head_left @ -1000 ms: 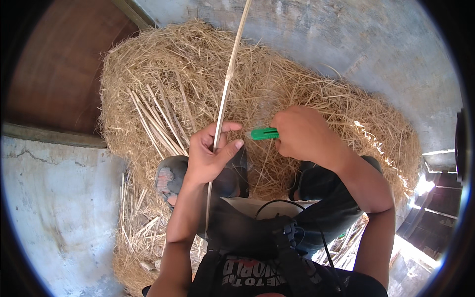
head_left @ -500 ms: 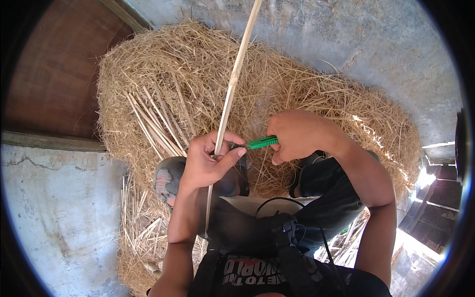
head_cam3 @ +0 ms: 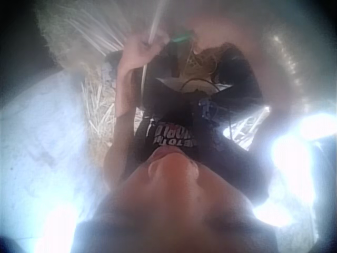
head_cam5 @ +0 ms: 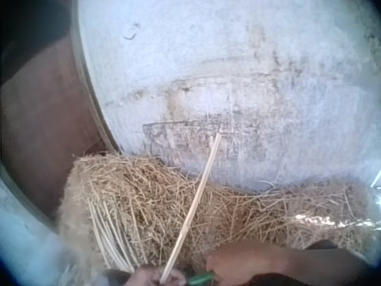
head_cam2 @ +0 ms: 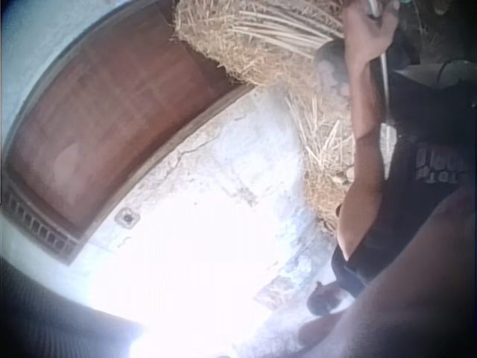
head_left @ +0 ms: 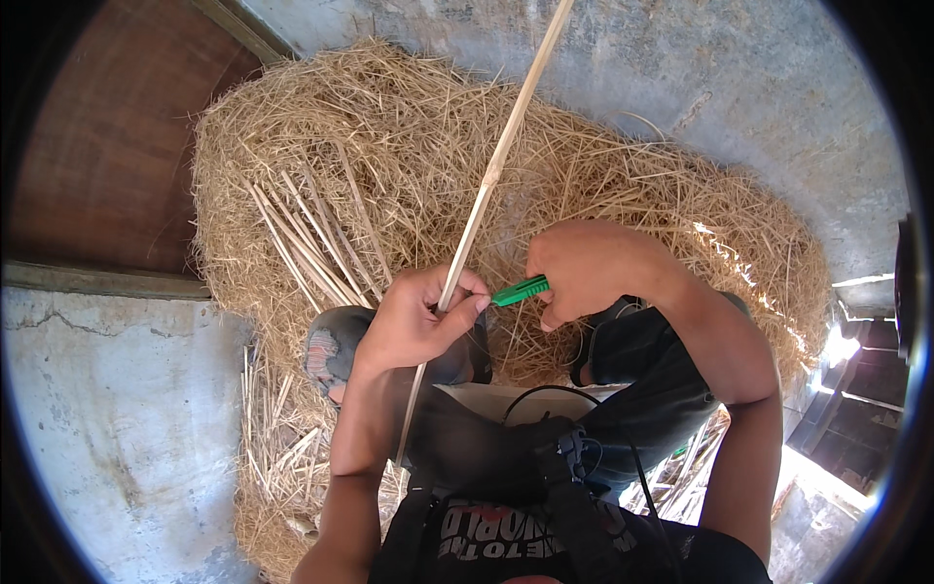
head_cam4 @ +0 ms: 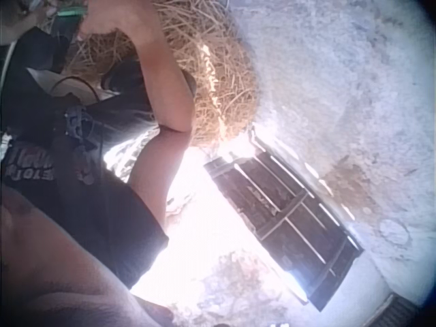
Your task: The person uses a utility knife to strip and thin a long piece of wood while sitting near a pile of straw.
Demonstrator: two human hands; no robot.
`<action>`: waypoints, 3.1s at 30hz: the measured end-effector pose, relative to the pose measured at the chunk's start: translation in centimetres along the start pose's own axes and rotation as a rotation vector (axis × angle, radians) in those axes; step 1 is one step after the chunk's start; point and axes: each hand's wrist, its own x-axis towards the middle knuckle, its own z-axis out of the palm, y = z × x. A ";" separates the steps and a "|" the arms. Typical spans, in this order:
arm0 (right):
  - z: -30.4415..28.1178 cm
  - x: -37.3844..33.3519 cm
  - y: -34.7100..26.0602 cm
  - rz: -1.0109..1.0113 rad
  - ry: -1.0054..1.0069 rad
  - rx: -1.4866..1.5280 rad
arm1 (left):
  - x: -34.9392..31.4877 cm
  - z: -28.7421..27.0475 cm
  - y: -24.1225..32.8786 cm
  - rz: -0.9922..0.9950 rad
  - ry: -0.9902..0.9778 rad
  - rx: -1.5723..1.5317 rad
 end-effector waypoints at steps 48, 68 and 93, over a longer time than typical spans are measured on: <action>1.9 -0.7 -0.6 0.120 0.527 -0.257 | 0.8 1.7 0.5 0.022 0.185 0.165; 3.4 -0.4 -2.2 0.111 0.643 -0.320 | 1.3 2.0 -0.1 -0.009 0.182 0.298; 3.9 0.2 -2.3 0.100 0.737 -0.278 | 1.7 1.9 -1.2 -0.022 0.386 0.510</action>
